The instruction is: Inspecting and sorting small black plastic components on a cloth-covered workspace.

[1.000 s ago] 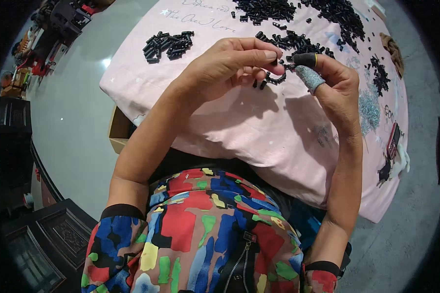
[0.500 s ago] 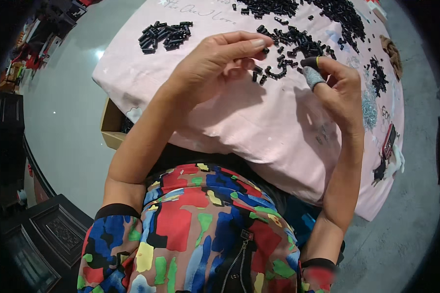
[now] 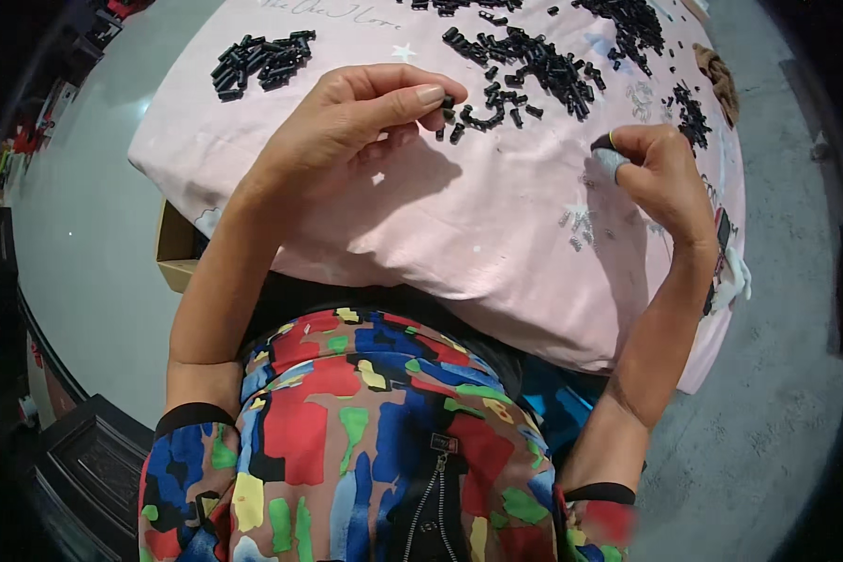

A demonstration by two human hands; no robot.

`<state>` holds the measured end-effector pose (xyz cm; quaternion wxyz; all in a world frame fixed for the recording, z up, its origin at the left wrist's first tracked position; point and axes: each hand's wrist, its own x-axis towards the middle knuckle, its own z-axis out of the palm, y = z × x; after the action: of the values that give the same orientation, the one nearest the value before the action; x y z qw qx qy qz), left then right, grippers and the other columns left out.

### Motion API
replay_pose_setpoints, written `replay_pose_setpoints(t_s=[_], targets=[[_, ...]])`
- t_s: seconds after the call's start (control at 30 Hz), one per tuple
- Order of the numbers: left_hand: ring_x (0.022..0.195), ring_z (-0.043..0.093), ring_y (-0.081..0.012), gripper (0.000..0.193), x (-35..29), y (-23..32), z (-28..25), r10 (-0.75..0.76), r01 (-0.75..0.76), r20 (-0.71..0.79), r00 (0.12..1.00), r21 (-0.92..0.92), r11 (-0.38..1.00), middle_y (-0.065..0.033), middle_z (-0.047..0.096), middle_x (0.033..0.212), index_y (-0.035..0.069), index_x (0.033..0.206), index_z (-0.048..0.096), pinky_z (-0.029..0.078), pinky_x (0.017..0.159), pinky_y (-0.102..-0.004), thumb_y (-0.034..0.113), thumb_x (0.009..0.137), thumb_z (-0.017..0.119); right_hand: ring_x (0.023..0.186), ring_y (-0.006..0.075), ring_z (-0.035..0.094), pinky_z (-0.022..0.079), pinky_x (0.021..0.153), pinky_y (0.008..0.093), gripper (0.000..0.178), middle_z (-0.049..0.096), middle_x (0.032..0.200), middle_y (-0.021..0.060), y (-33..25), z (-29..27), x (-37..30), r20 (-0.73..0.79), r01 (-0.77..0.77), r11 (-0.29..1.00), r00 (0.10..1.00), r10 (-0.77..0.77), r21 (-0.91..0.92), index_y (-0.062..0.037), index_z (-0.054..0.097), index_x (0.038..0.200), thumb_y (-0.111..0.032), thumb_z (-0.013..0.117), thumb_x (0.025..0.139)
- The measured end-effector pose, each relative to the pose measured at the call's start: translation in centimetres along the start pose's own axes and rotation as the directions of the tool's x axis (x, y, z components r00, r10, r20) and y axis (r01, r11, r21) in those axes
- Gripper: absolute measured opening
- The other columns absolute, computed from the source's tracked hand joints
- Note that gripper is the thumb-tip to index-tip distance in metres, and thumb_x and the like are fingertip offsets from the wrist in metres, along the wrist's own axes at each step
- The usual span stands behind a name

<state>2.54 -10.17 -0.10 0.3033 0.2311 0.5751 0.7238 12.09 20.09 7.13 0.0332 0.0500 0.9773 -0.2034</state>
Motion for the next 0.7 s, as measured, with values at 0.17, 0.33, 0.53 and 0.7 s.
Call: replay_pose_setpoints(t_s=[0.17, 0.33, 0.53, 0.7], targets=[[0.067, 0.049, 0.0034, 0.031, 0.2, 0.0, -0.3, -0.052, 0.057, 0.044, 0.998, -0.129, 0.990, -0.0001, 0.069, 0.093, 0.004, 0.122, 0.069, 0.034, 0.053, -0.0097, 0.021, 0.096, 0.067, 0.052, 0.0194, 0.057, 0.045, 0.054, 0.0359, 0.017, 0.057, 0.059, 0.0177, -0.3, 1.0, -1.7, 0.004, 0.035, 0.999, 0.999, -0.035, -0.031, 0.0044, 0.069, 0.079, -0.008, 0.064, 0.069], [0.075, 0.057, 0.0012, 0.032, 0.1, -0.5, -0.3, -0.084, 0.095, 0.073, 0.994, -0.179, 0.979, -0.0041, 0.070, 0.098, 0.002, 0.124, 0.067, 0.044, 0.059, -0.0102, 0.016, 0.095, 0.068, 0.054, 0.0250, 0.060, 0.049, 0.057, 0.0345, 0.020, 0.062, 0.062, 0.0170, -1.0, 1.1, -1.7, -0.019, 0.042, 0.995, 0.999, -0.044, -0.093, 0.0030, 0.071, 0.082, -0.007, 0.063, 0.067], [0.076, 0.061, 0.0002, 0.031, 0.1, -0.5, -0.3, -0.093, 0.107, 0.091, 0.991, -0.164, 0.981, -0.0044, 0.071, 0.098, 0.002, 0.123, 0.066, 0.050, 0.065, -0.0108, 0.016, 0.095, 0.068, 0.063, 0.0275, 0.063, 0.050, 0.063, 0.0355, 0.025, 0.067, 0.074, 0.0177, 0.6, 1.0, -1.8, -0.031, 0.129, 0.990, 0.991, -0.130, -0.053, 0.0020, 0.072, 0.086, -0.006, 0.062, 0.065], [0.071, 0.060, 0.0005, 0.030, 0.0, -0.2, -0.2, -0.098, 0.114, 0.104, 0.990, -0.164, 0.980, -0.0037, 0.071, 0.097, 0.003, 0.122, 0.066, 0.049, 0.062, -0.0107, 0.017, 0.096, 0.068, 0.073, 0.0318, 0.066, 0.052, 0.069, 0.0383, 0.025, 0.069, 0.082, 0.0158, 0.0, 1.7, -1.8, -0.080, 0.186, 0.977, 0.978, -0.194, -0.100, 0.0001, 0.073, 0.087, -0.006, 0.062, 0.066]])
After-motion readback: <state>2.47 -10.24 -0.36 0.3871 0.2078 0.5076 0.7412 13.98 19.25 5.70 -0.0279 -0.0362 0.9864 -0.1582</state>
